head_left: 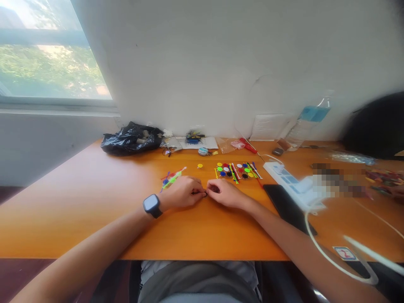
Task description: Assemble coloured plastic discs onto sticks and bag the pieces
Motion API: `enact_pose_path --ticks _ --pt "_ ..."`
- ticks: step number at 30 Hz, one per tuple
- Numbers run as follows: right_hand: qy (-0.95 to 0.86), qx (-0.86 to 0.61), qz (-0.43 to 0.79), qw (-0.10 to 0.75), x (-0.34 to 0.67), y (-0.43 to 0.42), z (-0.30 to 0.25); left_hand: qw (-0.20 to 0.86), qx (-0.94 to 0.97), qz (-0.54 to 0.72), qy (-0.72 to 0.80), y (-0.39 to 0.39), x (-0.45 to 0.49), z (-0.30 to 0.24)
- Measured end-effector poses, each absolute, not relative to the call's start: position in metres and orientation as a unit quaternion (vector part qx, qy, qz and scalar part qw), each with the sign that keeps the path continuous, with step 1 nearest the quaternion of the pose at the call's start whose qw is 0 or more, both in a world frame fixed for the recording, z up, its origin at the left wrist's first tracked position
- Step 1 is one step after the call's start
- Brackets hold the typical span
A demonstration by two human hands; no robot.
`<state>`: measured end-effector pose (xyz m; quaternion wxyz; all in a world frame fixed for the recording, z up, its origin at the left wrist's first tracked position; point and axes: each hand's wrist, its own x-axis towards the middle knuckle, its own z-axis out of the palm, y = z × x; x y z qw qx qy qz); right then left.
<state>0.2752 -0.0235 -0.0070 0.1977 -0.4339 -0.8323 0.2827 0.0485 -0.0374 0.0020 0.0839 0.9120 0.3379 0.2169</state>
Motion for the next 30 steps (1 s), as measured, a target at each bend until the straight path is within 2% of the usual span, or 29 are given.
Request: enact_pose_path --ticks 23,26,30 --pt "-0.838 -0.452 0.248 0.177 0.271 -0.029 0.0 0.099 0.903 0.198 0.368 -0.038 0.047 0.003" --pt "-0.833 -0.467 0.206 0.215 0.271 -0.031 0.005 0.077 0.905 0.199 0.367 -0.04 0.049 0.001" --pt "-0.799 -0.487 0.155 0.316 0.275 -0.029 0.016 0.058 0.906 0.216 0.358 -0.044 0.051 0.001"
